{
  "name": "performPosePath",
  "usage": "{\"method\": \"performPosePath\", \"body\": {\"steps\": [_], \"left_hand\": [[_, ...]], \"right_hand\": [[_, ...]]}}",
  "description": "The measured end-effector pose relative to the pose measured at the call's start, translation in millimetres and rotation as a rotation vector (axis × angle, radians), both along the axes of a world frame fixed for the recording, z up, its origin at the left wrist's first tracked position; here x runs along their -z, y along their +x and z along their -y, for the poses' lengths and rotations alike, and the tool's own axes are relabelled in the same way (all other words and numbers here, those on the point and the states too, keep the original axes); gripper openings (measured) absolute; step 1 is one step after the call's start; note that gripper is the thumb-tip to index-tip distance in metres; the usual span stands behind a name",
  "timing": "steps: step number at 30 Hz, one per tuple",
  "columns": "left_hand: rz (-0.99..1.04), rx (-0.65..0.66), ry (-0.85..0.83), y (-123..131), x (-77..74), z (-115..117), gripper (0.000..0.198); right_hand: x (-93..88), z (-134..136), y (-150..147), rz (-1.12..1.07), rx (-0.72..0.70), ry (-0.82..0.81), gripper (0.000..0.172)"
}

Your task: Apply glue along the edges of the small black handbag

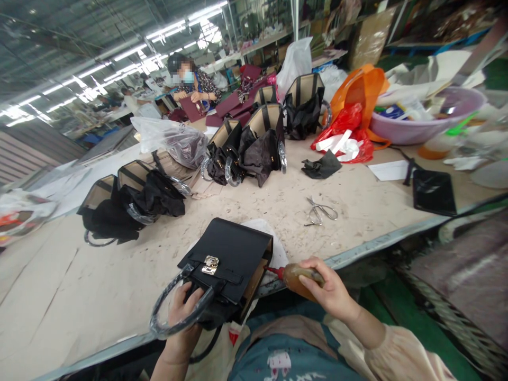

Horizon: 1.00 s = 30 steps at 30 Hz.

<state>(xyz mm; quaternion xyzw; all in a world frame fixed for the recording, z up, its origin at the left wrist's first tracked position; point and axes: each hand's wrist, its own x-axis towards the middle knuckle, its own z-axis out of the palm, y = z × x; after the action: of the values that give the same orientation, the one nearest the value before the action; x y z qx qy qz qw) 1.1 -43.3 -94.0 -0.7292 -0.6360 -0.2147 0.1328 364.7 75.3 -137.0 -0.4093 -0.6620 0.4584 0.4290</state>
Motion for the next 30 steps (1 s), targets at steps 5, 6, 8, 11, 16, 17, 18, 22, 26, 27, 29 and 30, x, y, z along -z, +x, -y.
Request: {"method": "performPosePath", "body": {"steps": [5,6,8,11,16,17,18,22,26,27,29,30], "left_hand": [[-0.038,0.052,0.001,2.0,-11.0,-8.6,0.025],[-0.038,0.057,-0.001,2.0,-13.1,-9.6,0.025],[-0.018,0.061,0.005,1.7,-17.4,-10.5,0.023],[0.001,0.06,-0.05,1.6,-24.4,-10.6,0.023],[-0.018,0.031,-0.189,2.8,-34.0,-13.3,0.028],[-0.031,0.029,-0.191,2.9,-35.9,-14.5,0.029],[-0.053,0.027,-0.195,2.9,-38.0,-15.9,0.03],[-0.17,0.085,-0.254,1.2,-47.8,-22.6,0.033],[-0.202,0.122,-0.233,-2.2,-52.7,-28.5,0.042],[-0.213,0.129,-0.229,-3.0,-53.0,-29.4,0.044],[-0.235,0.136,-0.242,-4.7,-53.0,-30.3,0.046],[-0.24,0.127,-0.254,-5.5,-52.7,-30.2,0.046]], "right_hand": [[2.3,0.1,-2.0,-0.016,-0.029,-0.032,0.014],[4.7,-1.9,-1.9,-0.019,-0.022,-0.039,0.014],[10.3,-6.9,-1.0,-0.026,0.009,-0.053,0.014],[17.9,-13.2,0.5,-0.038,0.058,-0.066,0.017],[22.8,-13.5,0.7,-0.064,0.071,-0.086,0.019],[22.5,-12.5,1.0,-0.068,0.065,-0.09,0.018],[21.8,-11.5,1.4,-0.072,0.055,-0.094,0.018],[14.8,-6.8,4.2,-0.078,-0.003,-0.114,0.015],[5.6,-0.5,3.7,-0.096,-0.057,-0.131,0.015],[4.1,0.7,2.9,-0.1,-0.069,-0.135,0.015],[3.2,1.6,1.1,-0.105,-0.083,-0.14,0.016],[3.8,1.0,0.5,-0.105,-0.083,-0.141,0.016]]}}
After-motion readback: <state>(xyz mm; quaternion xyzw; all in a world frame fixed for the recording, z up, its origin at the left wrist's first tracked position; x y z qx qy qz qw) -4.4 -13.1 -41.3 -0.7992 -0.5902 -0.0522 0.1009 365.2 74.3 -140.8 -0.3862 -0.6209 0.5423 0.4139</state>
